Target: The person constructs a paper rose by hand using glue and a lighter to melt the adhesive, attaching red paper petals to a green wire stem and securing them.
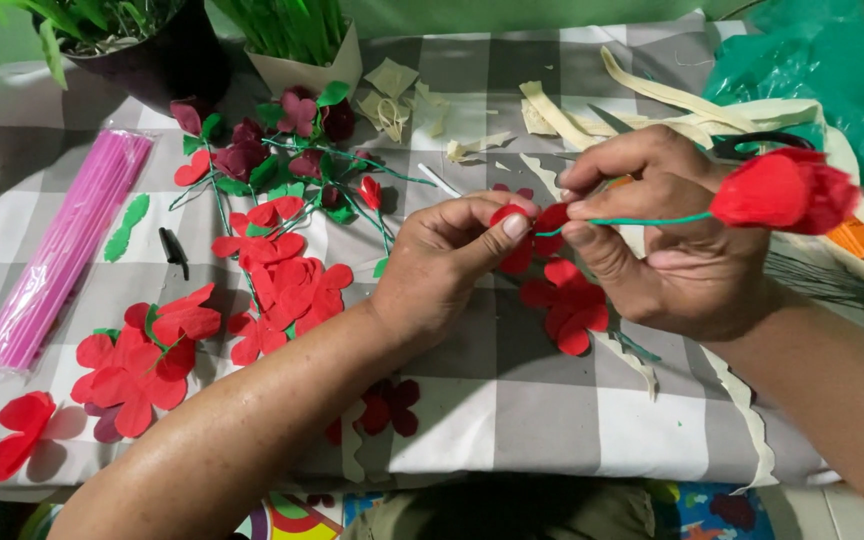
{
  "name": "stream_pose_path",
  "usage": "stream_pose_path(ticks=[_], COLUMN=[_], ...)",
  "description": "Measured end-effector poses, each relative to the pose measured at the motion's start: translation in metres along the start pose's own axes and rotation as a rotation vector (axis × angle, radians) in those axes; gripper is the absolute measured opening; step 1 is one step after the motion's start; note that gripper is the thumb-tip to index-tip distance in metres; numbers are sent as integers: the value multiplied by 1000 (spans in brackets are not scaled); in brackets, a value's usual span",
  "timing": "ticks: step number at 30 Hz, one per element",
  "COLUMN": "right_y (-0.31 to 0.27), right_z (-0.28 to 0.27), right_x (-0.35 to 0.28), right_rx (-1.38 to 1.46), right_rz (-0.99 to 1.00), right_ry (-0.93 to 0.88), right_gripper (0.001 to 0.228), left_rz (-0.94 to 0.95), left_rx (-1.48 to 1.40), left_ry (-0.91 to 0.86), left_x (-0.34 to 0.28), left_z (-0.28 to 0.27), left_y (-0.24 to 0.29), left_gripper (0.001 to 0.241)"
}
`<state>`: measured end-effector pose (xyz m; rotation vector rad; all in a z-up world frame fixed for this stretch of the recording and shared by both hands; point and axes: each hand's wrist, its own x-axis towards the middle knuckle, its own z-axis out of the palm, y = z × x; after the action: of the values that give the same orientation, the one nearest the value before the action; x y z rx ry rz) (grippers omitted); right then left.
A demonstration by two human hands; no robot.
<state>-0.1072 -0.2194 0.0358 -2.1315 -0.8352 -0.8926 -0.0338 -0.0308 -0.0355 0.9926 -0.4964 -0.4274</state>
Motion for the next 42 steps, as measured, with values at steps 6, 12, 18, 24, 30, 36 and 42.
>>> stream_pose_path(ticks=[6, 12, 18, 24, 30, 36, 42], right_y=[1, 11, 11, 26, 28, 29, 22], right_z=[8, 15, 12, 24, 11, 1, 2], right_x=[3, 4, 8, -9, -2, -6, -5], right_rx=[132, 277, 665, 884, 860, 1131, 1160], right_rz=[142, 239, 836, 938, 922, 837, 871], right_ry=[-30, 9, -116, 83, 149, 152, 214], right_gripper=[8, 5, 49, 8, 12, 22, 18], left_rz=[119, 58, 43, 174, 134, 249, 411], left_rx=[-167, -398, -252, -137, 40, 420, 495], left_ry=[-206, -286, -136, -161, -123, 62, -22], left_x=[-5, 0, 4, 6, 5, 5, 5], left_z=[1, -9, -12, -3, -9, -7, -3], left_y=[1, 3, -1, 5, -2, 4, 13], left_gripper=[11, 31, 40, 4, 10, 22, 4])
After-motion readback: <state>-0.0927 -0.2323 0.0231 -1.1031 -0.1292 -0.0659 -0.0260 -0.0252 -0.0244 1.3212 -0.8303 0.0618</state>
